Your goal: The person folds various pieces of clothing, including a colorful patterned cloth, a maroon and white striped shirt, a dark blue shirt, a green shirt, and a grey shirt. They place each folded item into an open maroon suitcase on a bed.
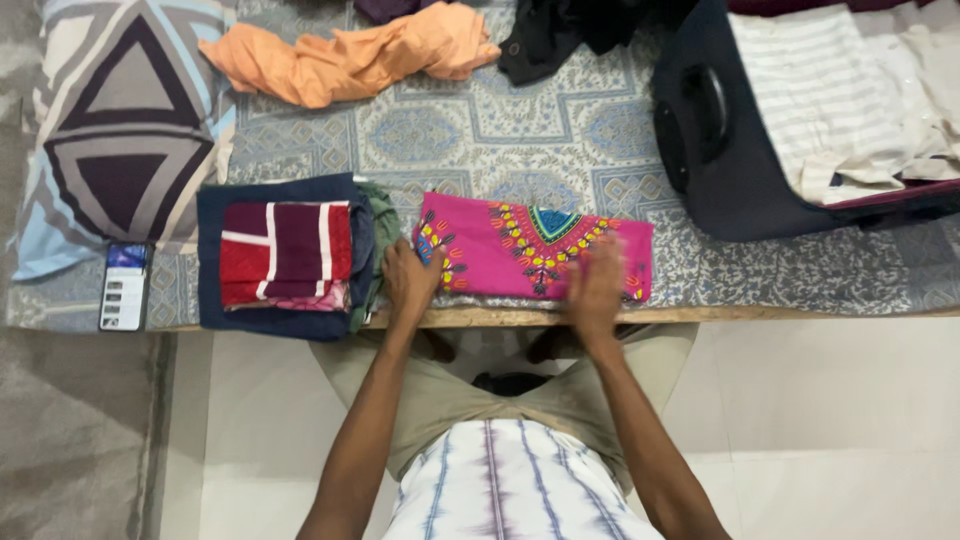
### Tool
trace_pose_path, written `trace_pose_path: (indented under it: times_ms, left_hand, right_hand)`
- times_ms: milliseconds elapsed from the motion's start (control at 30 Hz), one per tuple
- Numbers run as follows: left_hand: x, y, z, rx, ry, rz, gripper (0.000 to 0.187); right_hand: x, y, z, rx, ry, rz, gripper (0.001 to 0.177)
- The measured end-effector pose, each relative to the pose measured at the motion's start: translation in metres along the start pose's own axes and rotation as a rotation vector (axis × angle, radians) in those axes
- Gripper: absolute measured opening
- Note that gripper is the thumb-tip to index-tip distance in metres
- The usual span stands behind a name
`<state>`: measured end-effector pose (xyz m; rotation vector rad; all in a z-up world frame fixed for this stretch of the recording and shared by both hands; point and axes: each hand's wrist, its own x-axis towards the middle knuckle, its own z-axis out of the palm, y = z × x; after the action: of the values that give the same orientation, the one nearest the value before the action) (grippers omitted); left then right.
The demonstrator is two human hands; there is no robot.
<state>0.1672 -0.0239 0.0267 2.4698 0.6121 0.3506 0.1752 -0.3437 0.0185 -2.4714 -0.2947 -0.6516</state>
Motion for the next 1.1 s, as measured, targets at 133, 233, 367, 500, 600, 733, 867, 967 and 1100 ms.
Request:
trace_pose_path:
  times_ms: [133,233,367,500,600,733,867,967,1100]
  left_hand:
    - [0.015,-0.011,0.013,-0.013,-0.109,-0.127,0.071]
    - [0.029,-0.033,0.027,-0.307,-0.26,-0.127,0.056]
    - [0.019,-0.027,0.028,-0.586,-0.15,-0.02,0.05]
    - [0.006,0.019,0.012,-0.873,-0.208,0.064,0.051]
    - [-0.005,0.077,-0.004,-0.905,-0.261,0.076,0.053]
    - [-0.024,0.154,-0.005,-0.753,-0.404,0.107,0.058]
    - [-0.052,0.211,0.041,-0.436,-0.298,0.361,0.064]
    - [-0.076,0.236,0.086,-0.395,-0.485,0.332,0.058]
    - [-0.103,0.244,0.103,-0.49,-0.542,0.543,0.066]
  right_hand:
    - [0.017,-0.032,0.055,-0.106,-0.157,-0.172,0.067]
    - [0.022,-0.041,0.077,-0.123,-0.279,-0.079,0.07]
    - [0.024,-0.035,0.088,-0.115,-0.241,-0.096,0.073]
    - [0.016,-0.022,0.098,-0.035,-0.269,-0.02,0.073]
    - [0.029,-0.011,0.093,0.344,-0.24,0.173,0.071]
    - [0.035,-0.003,0.043,1.143,-0.262,0.514,0.073]
    - [0.04,0.026,0.009,1.69,-0.262,0.81,0.06]
    - [0.028,0.079,0.007,1.725,-0.198,0.901,0.041]
    - [0.014,0.144,0.009,1.524,-0.193,1.023,0.031]
